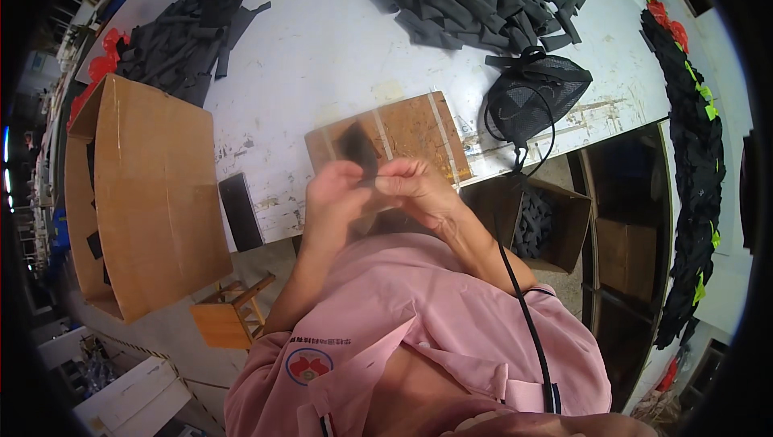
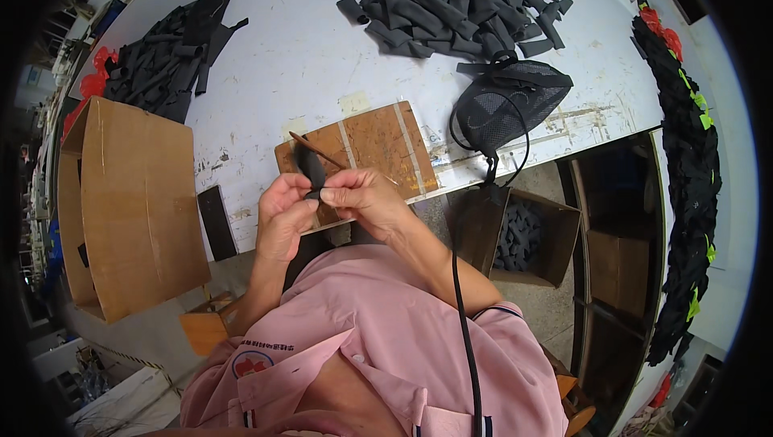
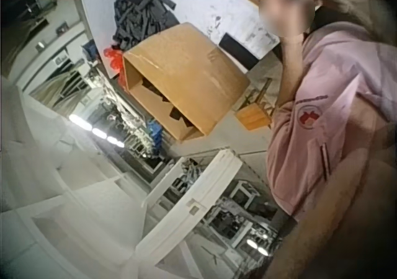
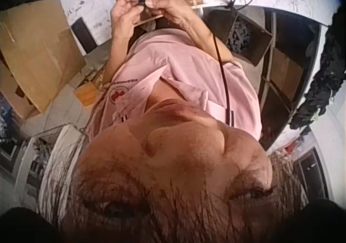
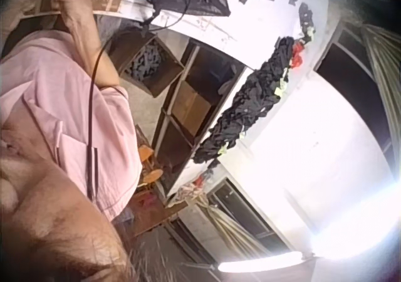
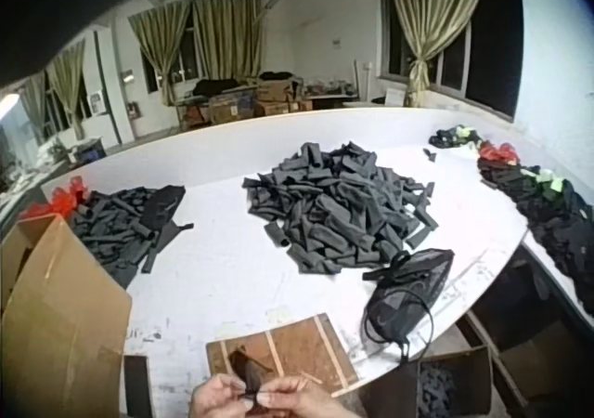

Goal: Assembling black foam pieces onto a long component at a workbench.

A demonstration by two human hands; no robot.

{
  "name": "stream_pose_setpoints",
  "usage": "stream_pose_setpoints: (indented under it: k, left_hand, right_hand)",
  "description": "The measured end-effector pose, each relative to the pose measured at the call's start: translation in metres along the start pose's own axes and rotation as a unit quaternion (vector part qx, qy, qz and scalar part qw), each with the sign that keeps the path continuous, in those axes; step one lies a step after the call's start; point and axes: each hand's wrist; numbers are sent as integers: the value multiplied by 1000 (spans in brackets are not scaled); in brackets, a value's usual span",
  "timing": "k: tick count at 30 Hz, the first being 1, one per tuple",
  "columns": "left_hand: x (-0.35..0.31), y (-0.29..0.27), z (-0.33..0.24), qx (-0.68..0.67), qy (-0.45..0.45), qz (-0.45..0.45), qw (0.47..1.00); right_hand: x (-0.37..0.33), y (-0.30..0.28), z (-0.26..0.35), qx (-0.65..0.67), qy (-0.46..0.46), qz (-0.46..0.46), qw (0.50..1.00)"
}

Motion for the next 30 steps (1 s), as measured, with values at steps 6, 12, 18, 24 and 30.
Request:
stream_pose_setpoints:
  k: [6, 12, 18, 24, 30]
  left_hand:
    - [6, -11, 31, 463, 278, -180, 822]
    - [-20, -1, 4, -114, 65, 86, 988]
    - [-28, 17, 4, 262, 188, -47, 945]
    - [-18, 28, 6, 278, 254, -122, 918]
    - [-4, 25, -30, -160, 151, 110, 969]
  right_hand:
    - [7, 10, -6, -147, -32, 62, 987]
    - [7, 7, -4, -44, -31, 82, 995]
    - [9, 13, 14, -190, -156, 146, 958]
    - [-4, 34, 26, -324, -145, 56, 933]
    - [8, 55, 63, -367, -147, 48, 917]
Point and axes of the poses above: each hand's wrist, its own x-axis towards the middle knuckle, its own y-axis out of the palm, z = x × y, and after that the axes turned 12 degrees about z, right-handed
